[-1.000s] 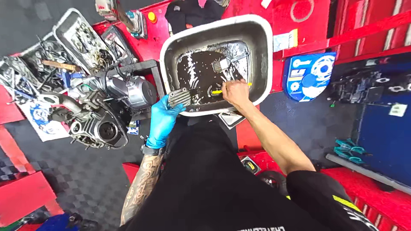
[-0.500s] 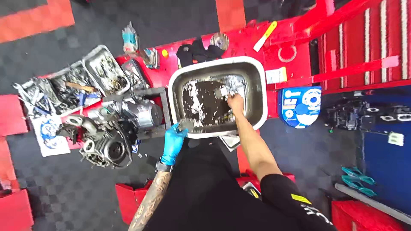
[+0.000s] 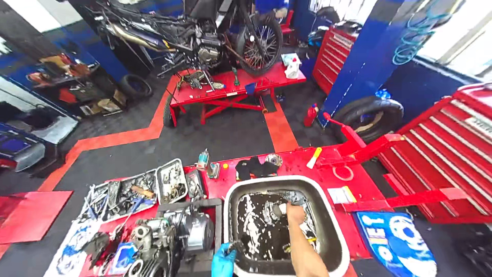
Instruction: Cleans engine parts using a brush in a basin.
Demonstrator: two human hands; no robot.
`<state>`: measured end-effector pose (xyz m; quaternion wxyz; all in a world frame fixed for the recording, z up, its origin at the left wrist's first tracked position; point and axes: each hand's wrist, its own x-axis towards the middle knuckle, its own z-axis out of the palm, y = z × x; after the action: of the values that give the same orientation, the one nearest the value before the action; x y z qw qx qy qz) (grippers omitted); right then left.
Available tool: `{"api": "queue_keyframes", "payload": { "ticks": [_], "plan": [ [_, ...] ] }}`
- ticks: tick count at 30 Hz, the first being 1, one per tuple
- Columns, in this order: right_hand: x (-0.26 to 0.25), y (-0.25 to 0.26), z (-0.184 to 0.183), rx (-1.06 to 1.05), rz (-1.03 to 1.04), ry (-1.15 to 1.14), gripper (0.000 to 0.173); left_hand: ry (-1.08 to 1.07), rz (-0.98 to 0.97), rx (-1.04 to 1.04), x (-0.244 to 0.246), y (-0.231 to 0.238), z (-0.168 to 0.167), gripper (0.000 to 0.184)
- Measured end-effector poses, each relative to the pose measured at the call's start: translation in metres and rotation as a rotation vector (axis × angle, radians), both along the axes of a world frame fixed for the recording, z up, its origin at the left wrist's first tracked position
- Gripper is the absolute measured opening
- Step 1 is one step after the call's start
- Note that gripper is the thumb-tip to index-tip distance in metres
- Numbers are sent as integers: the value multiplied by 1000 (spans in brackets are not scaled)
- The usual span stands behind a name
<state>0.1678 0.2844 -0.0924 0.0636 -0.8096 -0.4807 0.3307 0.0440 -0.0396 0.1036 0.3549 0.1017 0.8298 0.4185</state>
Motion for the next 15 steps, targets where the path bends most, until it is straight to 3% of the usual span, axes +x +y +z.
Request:
{"api": "queue_keyframes", "payload": {
  "ticks": [4,6,9,12,15],
  "plan": [
    [-6,-35,21,213,170,58,52,-245,94,56,-5,11,-23,32],
    [-10,-57,13,382,412,141,41,-275,86,80,-11,24,-32,34],
    [-6,-88,8,338,764,133,51,-210,-33,41,-16,31,-47,36],
    [-2,-100,-2,374,847,160,64,-175,-150,-30,-20,38,-70,44],
    [0,-88,-15,346,868,317,55,-219,-177,7,-23,44,-89,50]
  ]
}}
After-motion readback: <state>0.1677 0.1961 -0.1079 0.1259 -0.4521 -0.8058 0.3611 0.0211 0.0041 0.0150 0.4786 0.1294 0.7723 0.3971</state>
